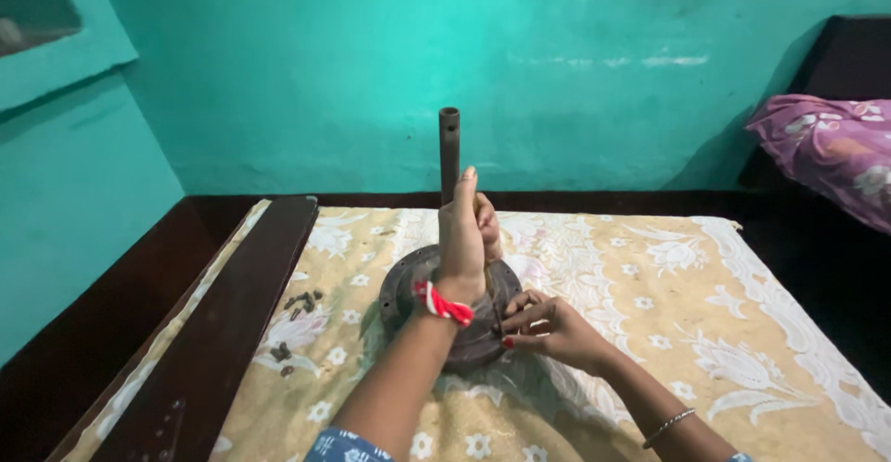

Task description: The person assembles a ceiling fan by securing the fan blades to the central motor housing using a screwdriver. They insert screws into the blade brackets and tighten them to attach each blade to the hub.

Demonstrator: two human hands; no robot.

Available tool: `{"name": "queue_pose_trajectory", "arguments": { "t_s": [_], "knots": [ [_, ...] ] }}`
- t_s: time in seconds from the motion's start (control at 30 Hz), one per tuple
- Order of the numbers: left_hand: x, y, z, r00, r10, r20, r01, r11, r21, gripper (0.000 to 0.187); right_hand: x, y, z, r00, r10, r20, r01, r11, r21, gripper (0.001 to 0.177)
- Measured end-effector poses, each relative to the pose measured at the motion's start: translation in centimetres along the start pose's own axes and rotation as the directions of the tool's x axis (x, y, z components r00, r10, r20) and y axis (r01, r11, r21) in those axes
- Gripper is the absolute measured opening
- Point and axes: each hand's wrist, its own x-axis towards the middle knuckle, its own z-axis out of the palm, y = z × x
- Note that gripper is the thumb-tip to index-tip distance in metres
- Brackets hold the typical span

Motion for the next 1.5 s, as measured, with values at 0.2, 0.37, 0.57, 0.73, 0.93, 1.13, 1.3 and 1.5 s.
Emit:
{"name": "queue_pose_trajectory", "arguments": {
  "t_s": [0.2, 0.37, 0.57, 0.73, 0.93, 1.13, 1.3, 1.5],
  "knots": [
    [-1.8, -1.6, 2.3, 0.82, -0.042, 0.571, -0.114, 0.965, 0.235, 0.058, 0.2, 0.3, 0.0, 0.999, 0.02, 0.038, -0.02, 1.0, -0.003, 0.014],
    [-4.2, -1.9, 5.0, 0.911, 0.371, 0.179, -0.409, 0.866, 0.287, 0.049, -0.2, 1.4, 0.3, 0.991, 0.131, -0.012, -0.131, 0.991, 0.012, 0.021],
    [-6.1, 0.1, 6.3, 0.794, 0.568, -0.217, -0.419, 0.77, 0.48, 0.038, -0.2, 2.6, 0.4, 0.993, 0.097, -0.063, -0.097, 0.995, 0.005, 0.033],
    [-5.5, -0.4, 7.0, 0.832, 0.547, -0.098, -0.438, 0.753, 0.491, 0.042, -0.6, 2.7, 0.6, 0.993, 0.065, -0.095, -0.065, 0.998, 0.001, 0.038],
    [-3.7, -1.3, 5.8, 0.879, 0.477, -0.003, -0.433, 0.8, 0.416, 0.041, -0.8, 2.9, 1.4, 0.985, 0.163, -0.065, -0.152, 0.977, 0.147, 0.024],
    [-2.2, -1.8, 5.8, 0.902, 0.076, 0.425, -0.167, 0.969, 0.18, 0.04, -0.5, 3.1, 1.0, 0.985, 0.165, -0.054, -0.157, 0.979, 0.131, 0.018],
    [-2.8, -1.5, 6.0, 0.733, -0.153, 0.663, 0.021, 0.979, 0.203, 0.04, -0.8, 0.9, 0.8, 1.0, 0.001, -0.014, -0.002, 0.995, -0.098, 0.026],
    [-3.8, -0.5, 3.9, 0.833, 0.16, 0.53, -0.23, 0.971, 0.067, 0.028, -0.6, -7.4, -2.5, 0.993, -0.049, -0.103, 0.061, 0.991, 0.119, 0.081]
  ]
}}
